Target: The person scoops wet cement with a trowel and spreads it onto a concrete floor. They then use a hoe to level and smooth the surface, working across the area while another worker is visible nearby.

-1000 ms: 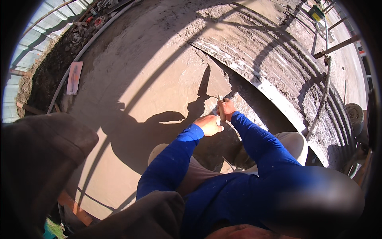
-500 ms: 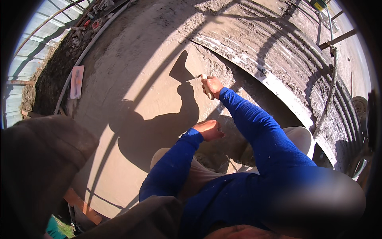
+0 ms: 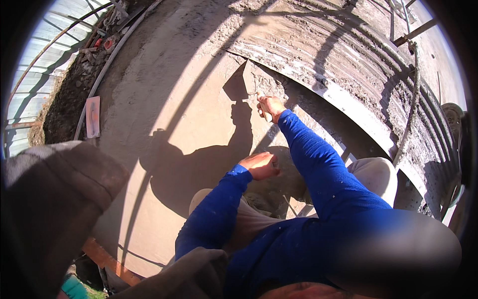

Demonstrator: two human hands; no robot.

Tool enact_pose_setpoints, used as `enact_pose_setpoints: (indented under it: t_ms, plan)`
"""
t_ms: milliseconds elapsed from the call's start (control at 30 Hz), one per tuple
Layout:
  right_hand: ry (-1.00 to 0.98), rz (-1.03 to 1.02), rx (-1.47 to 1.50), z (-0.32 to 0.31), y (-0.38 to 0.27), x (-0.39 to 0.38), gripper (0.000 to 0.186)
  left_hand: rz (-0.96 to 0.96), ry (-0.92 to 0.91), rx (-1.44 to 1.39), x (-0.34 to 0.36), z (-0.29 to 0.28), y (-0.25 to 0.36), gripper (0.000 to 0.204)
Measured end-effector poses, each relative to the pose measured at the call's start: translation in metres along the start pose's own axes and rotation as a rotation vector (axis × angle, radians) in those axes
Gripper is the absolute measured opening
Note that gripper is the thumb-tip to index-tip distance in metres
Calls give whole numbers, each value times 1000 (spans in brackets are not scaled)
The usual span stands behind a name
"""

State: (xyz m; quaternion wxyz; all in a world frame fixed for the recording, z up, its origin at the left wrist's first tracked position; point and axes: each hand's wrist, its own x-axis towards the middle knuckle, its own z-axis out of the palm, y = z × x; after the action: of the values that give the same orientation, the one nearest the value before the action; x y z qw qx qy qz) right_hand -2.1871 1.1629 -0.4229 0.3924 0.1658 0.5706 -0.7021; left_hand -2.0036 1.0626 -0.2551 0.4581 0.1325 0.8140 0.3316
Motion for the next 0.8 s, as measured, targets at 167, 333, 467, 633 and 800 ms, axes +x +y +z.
enact_pose_setpoints:
  t_ms: [167, 333, 467, 633, 800]
  plan:
    - [1, 49, 60, -43, 35, -72, 21, 156, 12, -18, 18, 5, -11, 53]
    - [-142, -15, 1, -6, 44, -69, 16, 131, -24, 4, 17, 3, -7, 50]
    - [-145, 14, -84, 47, 13, -23, 14, 118, 102, -36, 5, 10, -12, 47]
    - [55, 4, -50, 1, 1, 22, 33, 101, 86, -32, 2, 9, 1, 47]
    - [47, -1, -132, -84, 0, -38, 24, 270, 89, 5, 5, 0, -10, 45]
